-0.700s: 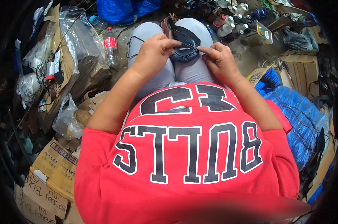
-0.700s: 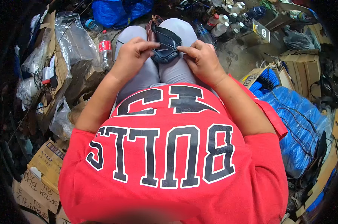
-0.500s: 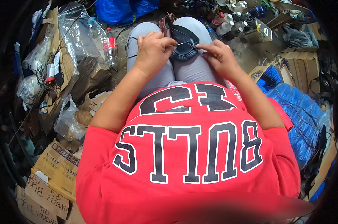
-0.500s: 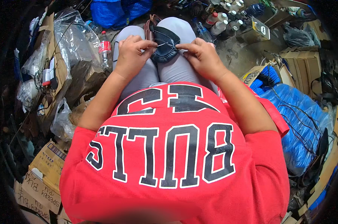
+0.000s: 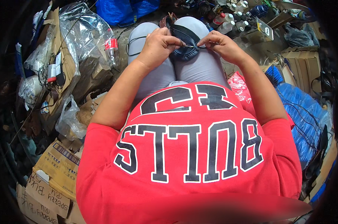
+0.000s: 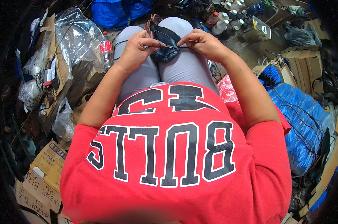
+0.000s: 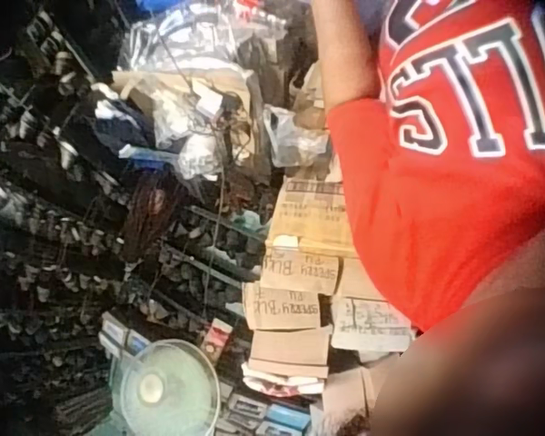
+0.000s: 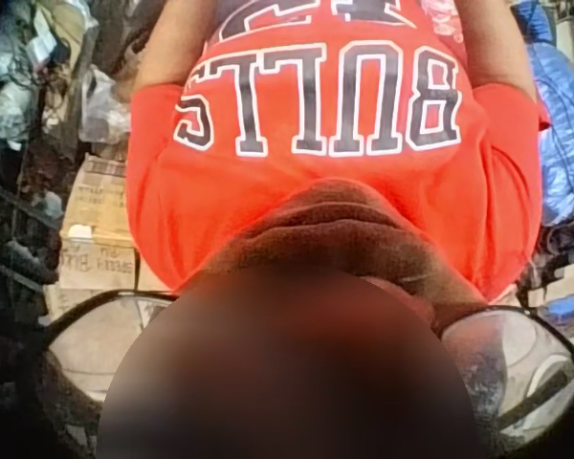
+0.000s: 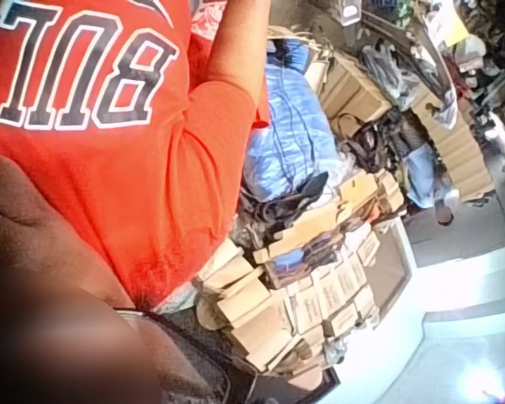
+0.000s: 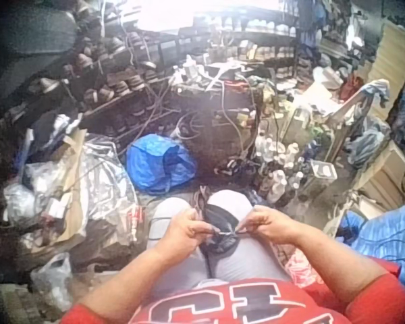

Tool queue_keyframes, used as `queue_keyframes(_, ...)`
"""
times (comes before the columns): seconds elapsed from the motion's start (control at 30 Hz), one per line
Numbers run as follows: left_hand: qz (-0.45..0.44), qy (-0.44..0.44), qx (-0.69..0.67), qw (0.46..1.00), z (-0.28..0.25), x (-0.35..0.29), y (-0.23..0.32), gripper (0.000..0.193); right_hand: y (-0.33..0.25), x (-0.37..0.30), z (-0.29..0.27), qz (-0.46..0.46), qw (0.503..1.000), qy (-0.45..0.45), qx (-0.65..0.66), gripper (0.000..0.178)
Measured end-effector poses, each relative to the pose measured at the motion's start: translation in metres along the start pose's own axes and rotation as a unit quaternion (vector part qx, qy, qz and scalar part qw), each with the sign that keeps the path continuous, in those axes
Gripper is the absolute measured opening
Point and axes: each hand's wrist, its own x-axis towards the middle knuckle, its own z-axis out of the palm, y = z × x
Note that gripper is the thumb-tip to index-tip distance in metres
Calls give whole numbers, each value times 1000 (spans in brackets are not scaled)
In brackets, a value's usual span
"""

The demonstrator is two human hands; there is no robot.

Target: Stitch together components of a shoe upper by hand using a needle and thread.

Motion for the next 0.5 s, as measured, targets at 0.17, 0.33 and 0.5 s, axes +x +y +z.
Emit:
queue_keyframes(0.17, 28, 9, -5, 1000, 3, 0, 2, 20, 2, -1, -2, -14, 1000, -7, 15, 41)
queue_keyframes(0.33, 12, -15, -71, 997, 7, 14, 1, 17, 2, 2, 0, -6, 999, -12, 45, 38)
queue_keyframes(0.5, 90, -80, -40, 992, 1, 31, -1, 14, -2, 3, -1, -4, 1000, -12, 17, 37)
